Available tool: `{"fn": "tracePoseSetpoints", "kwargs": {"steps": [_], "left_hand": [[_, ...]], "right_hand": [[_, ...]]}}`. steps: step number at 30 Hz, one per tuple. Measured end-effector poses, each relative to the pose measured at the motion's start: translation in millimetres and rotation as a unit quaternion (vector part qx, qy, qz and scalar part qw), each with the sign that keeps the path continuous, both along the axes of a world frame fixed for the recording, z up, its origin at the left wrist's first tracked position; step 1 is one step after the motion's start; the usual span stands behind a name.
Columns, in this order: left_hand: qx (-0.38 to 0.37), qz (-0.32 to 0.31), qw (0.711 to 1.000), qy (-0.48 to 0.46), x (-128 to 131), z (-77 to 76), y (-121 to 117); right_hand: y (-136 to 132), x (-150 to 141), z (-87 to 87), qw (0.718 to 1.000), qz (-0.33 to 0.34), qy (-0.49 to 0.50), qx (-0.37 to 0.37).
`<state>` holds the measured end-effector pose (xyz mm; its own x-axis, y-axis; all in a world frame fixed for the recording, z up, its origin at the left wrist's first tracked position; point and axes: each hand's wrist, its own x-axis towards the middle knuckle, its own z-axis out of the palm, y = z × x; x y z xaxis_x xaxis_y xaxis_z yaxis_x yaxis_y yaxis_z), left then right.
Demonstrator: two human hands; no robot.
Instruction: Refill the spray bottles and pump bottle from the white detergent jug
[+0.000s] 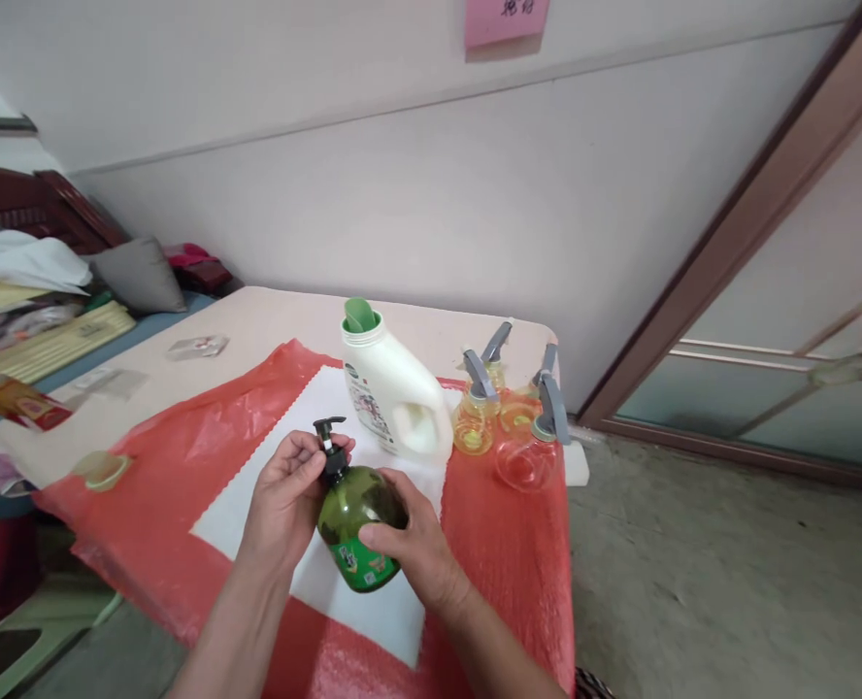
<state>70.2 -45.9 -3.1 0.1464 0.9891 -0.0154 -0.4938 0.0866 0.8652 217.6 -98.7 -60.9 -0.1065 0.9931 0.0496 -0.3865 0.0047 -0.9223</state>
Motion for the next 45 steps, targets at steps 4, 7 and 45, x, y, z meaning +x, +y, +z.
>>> {"fn": "tracePoseSetpoints", "kwargs": {"steps": [4, 7, 45], "left_hand": [[-0.001, 0.005, 1.000, -0.021, 2, -1.4, -1], [-0.002, 0.041, 0.999, -0.019, 5, -2.2, -2], [-0.017, 0.063, 0.998, -0.002, 5, -3.3, 0]], "right_hand": [[1, 2, 2.5, 0.999, 0.023, 0.039, -0.002], [1, 2, 4.5, 1.000, -0.002, -0.012, 0.001], [0, 6, 3.4, 0.979, -0.098, -0.175, 0.029]]}}
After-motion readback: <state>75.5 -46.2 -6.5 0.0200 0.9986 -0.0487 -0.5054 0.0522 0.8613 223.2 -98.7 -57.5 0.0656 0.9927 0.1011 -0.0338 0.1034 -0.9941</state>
